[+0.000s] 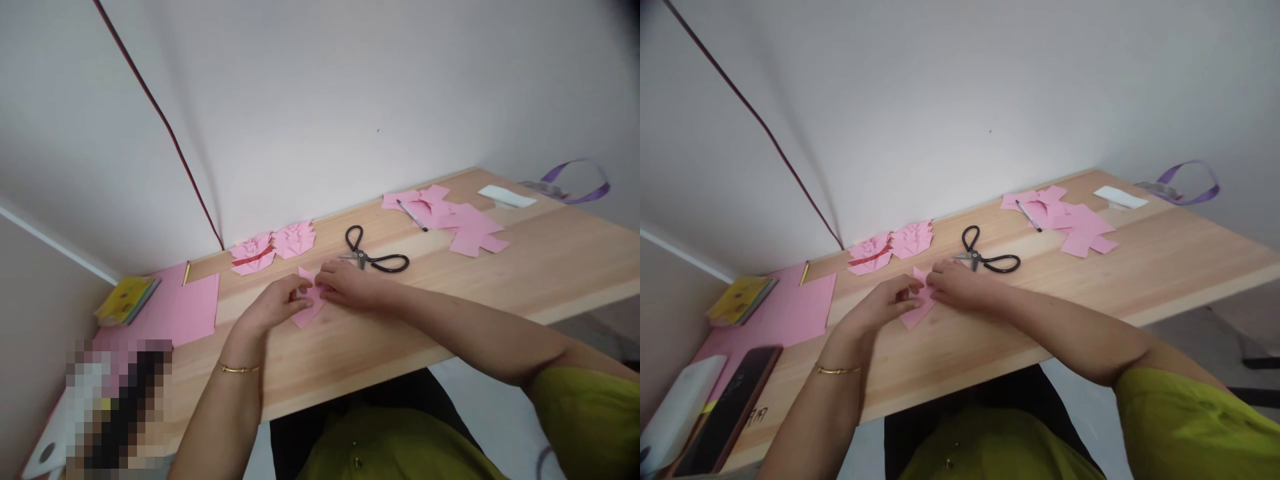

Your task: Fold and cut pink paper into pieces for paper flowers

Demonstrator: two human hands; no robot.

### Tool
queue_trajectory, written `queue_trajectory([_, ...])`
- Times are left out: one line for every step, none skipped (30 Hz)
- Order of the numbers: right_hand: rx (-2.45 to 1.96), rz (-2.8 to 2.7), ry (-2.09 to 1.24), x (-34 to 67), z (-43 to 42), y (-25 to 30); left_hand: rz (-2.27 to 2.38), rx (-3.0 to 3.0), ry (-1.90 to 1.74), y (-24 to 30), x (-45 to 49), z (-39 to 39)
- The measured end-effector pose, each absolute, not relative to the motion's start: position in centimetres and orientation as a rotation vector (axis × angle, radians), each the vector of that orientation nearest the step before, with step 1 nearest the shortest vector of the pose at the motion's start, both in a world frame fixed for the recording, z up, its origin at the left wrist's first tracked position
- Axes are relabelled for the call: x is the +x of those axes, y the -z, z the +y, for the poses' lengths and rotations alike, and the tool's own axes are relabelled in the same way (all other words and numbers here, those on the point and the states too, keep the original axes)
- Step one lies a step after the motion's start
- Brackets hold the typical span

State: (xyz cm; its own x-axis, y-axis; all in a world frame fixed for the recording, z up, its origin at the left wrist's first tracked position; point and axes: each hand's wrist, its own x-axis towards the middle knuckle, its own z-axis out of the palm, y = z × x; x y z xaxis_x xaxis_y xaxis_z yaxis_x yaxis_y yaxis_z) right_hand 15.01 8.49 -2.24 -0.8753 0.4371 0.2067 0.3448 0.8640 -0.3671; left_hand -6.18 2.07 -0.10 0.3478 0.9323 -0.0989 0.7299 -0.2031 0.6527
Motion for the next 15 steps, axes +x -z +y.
queue_trajectory([-0.596,-2.746,-0.484,15.02,8.44,2.11,1.439,2.011,-0.442,0.12,-6.16,2.15])
queue_trajectory([-0.601,-2.739,-0.501,15.03,8.39,1.98,1.437,2.023,-0.456,0.15,-6.15,2.24])
queue_trajectory([-0.606,-2.731,-0.516,15.03,8.33,1.87,1.439,2.035,-0.467,0.19,-6.15,2.31])
queue_trajectory([-0.616,-2.721,-0.530,15.02,8.27,1.79,1.444,2.044,-0.477,0.23,-6.16,2.36])
queue_trajectory([-0.631,-2.709,-0.542,15.01,8.23,1.75,1.449,2.051,-0.480,0.27,-6.17,2.40])
queue_trajectory([-0.649,-2.700,-0.550,14.99,8.20,1.77,1.452,2.053,-0.481,0.30,-6.19,2.42])
queue_trajectory([-0.667,-2.696,-0.554,14.97,8.19,1.82,1.454,2.047,-0.483,0.33,-6.20,2.43])
queue_trajectory([-0.685,-2.696,-0.549,14.95,8.19,1.91,1.456,2.034,-0.488,0.35,-6.20,2.43])
queue_trajectory([-0.698,-2.703,-0.542,14.93,8.21,2.00,1.460,2.016,-0.497,0.38,-6.19,2.44])
queue_trajectory([-0.710,-2.709,-0.536,14.91,8.23,2.08,1.464,1.999,-0.508,0.40,-6.17,2.45])
queue_trajectory([-0.717,-2.712,-0.533,14.89,8.26,2.15,1.466,1.984,-0.518,0.42,-6.14,2.47])
queue_trajectory([-0.725,-2.710,-0.533,14.85,8.29,2.19,1.468,1.974,-0.529,0.45,-6.10,2.49])
queue_trajectory([-0.736,-2.702,-0.533,14.79,8.32,2.21,1.467,1.966,-0.537,0.48,-6.06,2.52])
queue_trajectory([-0.751,-2.690,-0.533,14.72,8.35,2.23,1.467,1.960,-0.546,0.52,-6.02,2.54])
queue_trajectory([-0.764,-2.679,-0.530,14.63,8.37,2.25,1.467,1.953,-0.556,0.56,-5.99,2.56])
